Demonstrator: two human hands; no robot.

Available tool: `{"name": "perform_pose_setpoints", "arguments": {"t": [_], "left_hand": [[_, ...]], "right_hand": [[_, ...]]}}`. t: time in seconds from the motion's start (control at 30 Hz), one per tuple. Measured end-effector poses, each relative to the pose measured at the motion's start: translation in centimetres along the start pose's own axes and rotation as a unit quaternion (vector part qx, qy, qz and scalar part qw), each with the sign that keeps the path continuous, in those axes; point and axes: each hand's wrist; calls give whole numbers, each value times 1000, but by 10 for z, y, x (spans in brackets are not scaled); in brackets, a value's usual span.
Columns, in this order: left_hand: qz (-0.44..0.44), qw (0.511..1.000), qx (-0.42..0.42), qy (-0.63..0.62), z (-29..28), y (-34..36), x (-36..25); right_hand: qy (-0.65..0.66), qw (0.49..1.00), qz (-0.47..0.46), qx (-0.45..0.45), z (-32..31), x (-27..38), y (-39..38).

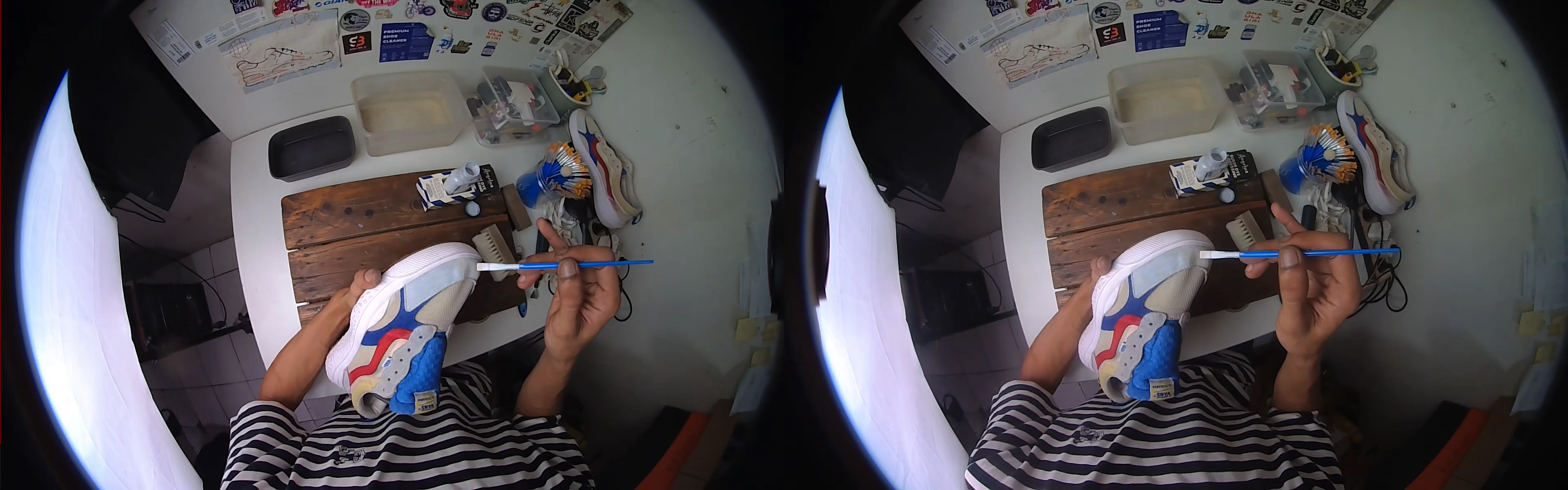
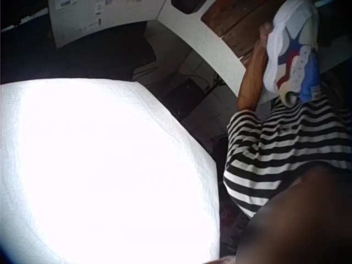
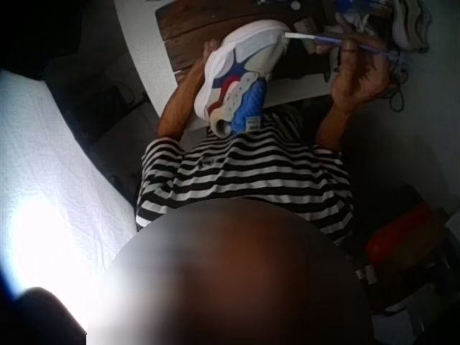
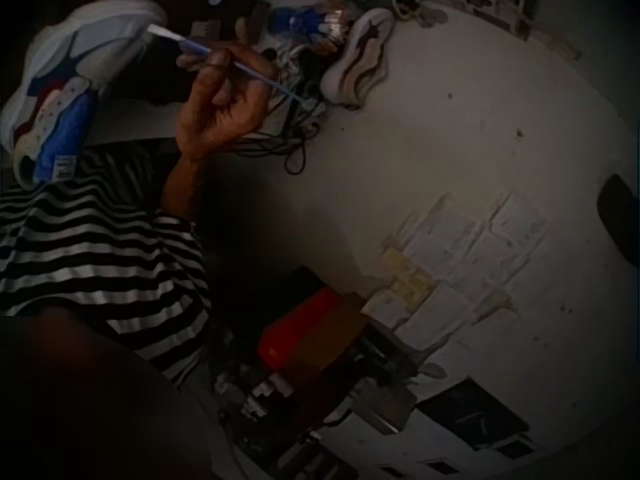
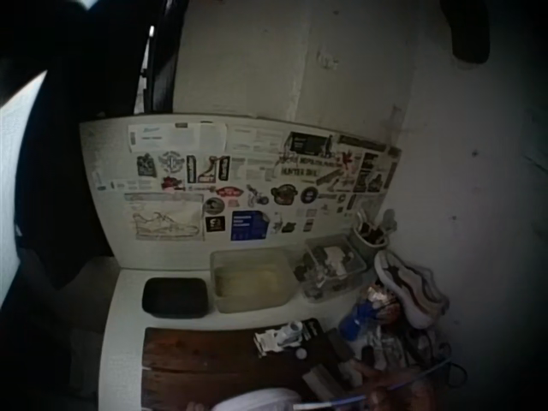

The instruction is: Painting the white rubber midsole of a sneaker with white paint using a small brush.

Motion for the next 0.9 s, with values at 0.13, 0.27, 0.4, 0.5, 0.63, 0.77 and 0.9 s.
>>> {"name": "perform_pose_setpoints", "arguments": {"t": [0.13,0.27,0.4,0.5,0.63,0.77,0.9], "left_hand": [[1,1000,0,-8,0,-7,5],[4,1000,-1,-14,1,-4,3],[-4,999,-26,-32,17,-5,-2],[-12,999,-5,-30,16,-4,-6],[7,999,34,-41,34,-6,-15],[17,996,79,-36,21,-1,-11],[-15,999,28,-39,15,-4,-9]], "right_hand": [[-19,999,-19,27,5,1,0],[-25,998,-28,48,10,2,3],[-22,998,-25,57,11,-1,3],[-19,998,-20,59,12,-2,1],[-9,997,-29,68,15,-5,2],[-18,997,-33,62,13,-6,3],[-25,998,-21,57,8,-7,3]]}}
Point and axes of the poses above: each hand's wrist, its own y-axis towards the middle knuckle, its own z-axis out of the palm, x = y × z, and after that the axes turned 11 degrees about -z, right-handed
